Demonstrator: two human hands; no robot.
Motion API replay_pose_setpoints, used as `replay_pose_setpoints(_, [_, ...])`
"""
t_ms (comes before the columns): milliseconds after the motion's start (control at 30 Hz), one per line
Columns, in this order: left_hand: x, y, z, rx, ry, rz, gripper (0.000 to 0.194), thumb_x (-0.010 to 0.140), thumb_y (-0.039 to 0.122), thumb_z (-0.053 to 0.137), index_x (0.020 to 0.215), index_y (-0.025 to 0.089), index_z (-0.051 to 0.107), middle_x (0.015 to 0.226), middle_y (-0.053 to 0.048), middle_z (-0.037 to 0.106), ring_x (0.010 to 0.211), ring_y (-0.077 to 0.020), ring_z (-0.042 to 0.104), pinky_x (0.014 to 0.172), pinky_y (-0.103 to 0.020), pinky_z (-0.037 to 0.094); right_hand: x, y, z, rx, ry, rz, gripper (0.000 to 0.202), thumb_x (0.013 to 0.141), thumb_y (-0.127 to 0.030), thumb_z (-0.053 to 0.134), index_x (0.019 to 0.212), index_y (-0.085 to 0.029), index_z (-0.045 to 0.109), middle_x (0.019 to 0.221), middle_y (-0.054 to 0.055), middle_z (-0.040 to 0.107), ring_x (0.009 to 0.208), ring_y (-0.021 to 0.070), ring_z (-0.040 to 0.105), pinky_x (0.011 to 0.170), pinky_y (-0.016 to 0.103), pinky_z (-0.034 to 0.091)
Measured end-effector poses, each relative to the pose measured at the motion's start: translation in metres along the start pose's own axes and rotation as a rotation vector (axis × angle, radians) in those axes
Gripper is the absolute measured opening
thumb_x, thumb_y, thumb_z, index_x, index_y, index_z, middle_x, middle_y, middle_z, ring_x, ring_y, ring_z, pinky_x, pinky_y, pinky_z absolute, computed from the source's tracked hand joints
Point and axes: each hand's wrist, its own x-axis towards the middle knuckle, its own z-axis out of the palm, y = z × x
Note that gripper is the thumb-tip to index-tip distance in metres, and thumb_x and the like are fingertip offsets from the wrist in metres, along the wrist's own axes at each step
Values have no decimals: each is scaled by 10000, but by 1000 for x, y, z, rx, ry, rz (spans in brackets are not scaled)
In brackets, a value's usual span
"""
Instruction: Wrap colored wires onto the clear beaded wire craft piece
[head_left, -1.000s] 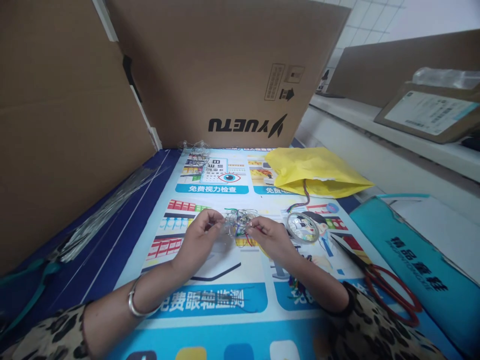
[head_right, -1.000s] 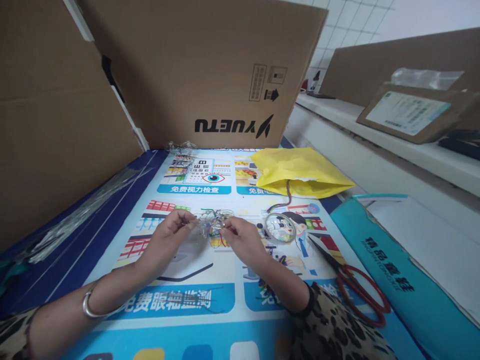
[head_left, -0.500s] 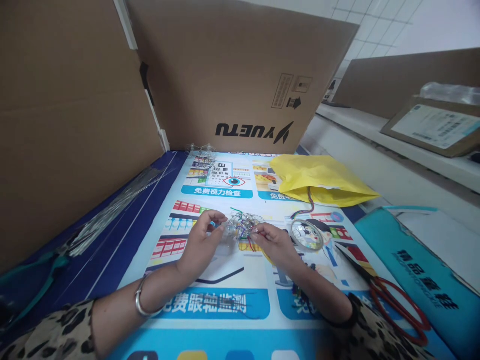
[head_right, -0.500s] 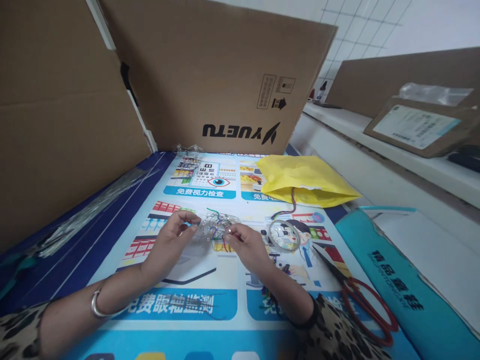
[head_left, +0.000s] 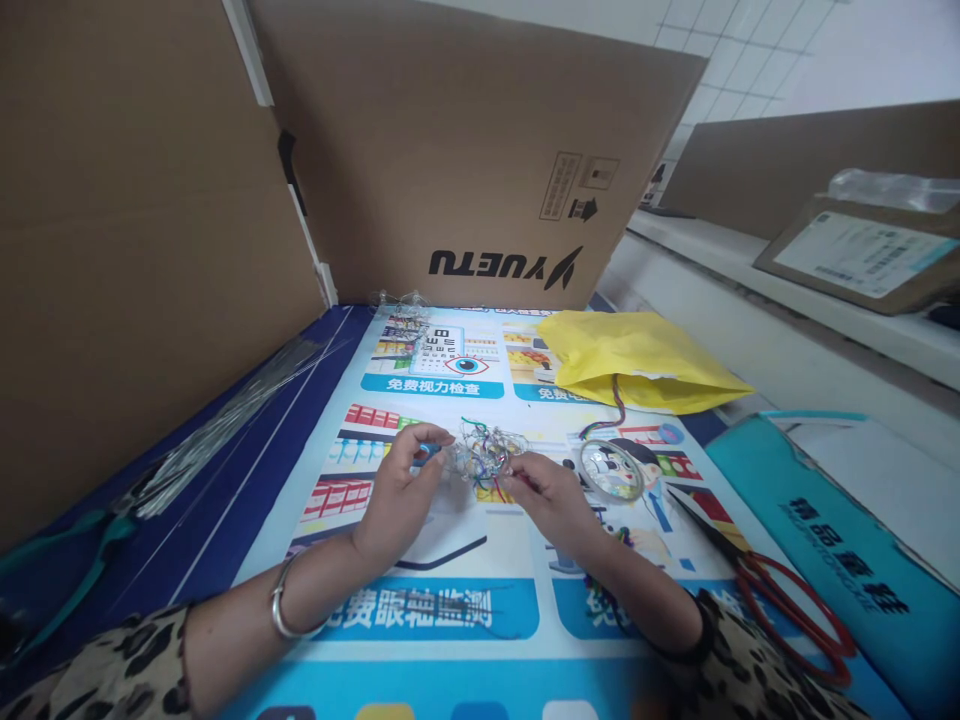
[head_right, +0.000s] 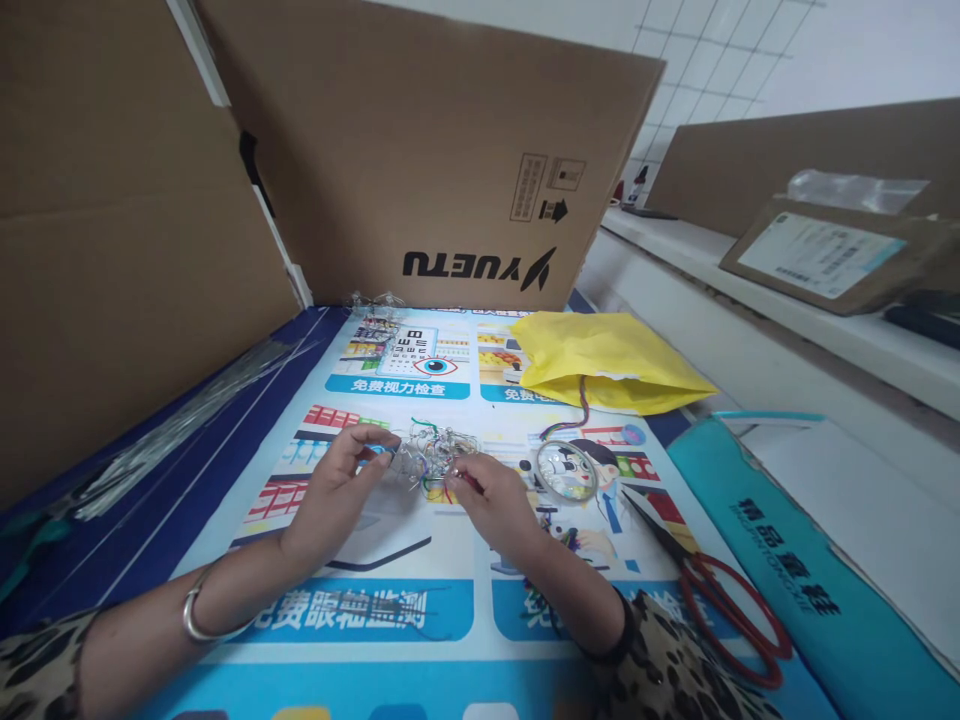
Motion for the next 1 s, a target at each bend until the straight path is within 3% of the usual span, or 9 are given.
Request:
replay_pose_setpoints(333, [-2, 2, 1, 30, 16, 58, 161, 835, 143, 491, 973, 204, 546, 985, -42, 598, 951, -173, 537, 835, -314, 396, -5, 5, 0, -251, 13, -205, 170, 877, -208, 451, 771, -208, 584, 756, 45, 643, 733, 177, 594, 659, 279, 450])
replay_pose_setpoints(800, [-2, -1, 3, -47, 14, 41, 139, 842, 161, 492, 958, 206, 553, 952, -35, 602, 922, -166, 555, 835, -312, 415, -6, 10, 0, -303, 39, -388, 222, 912, -204, 401, 870, -198, 619, 812, 77, 673, 782, 188, 611, 707, 310, 499])
replay_pose_setpoints(1000, [-2, -1, 2, -82, 24, -4, 136, 833, 188, 511, 954, 203, 571, 955, -43, 624, 925, -173, 574, 852, -321, 425, -5, 12, 0, -311, 45, -398, 213, 908, -203, 415, 860, -189, 622, 796, 82, 669, 774, 190, 612, 701, 308, 503])
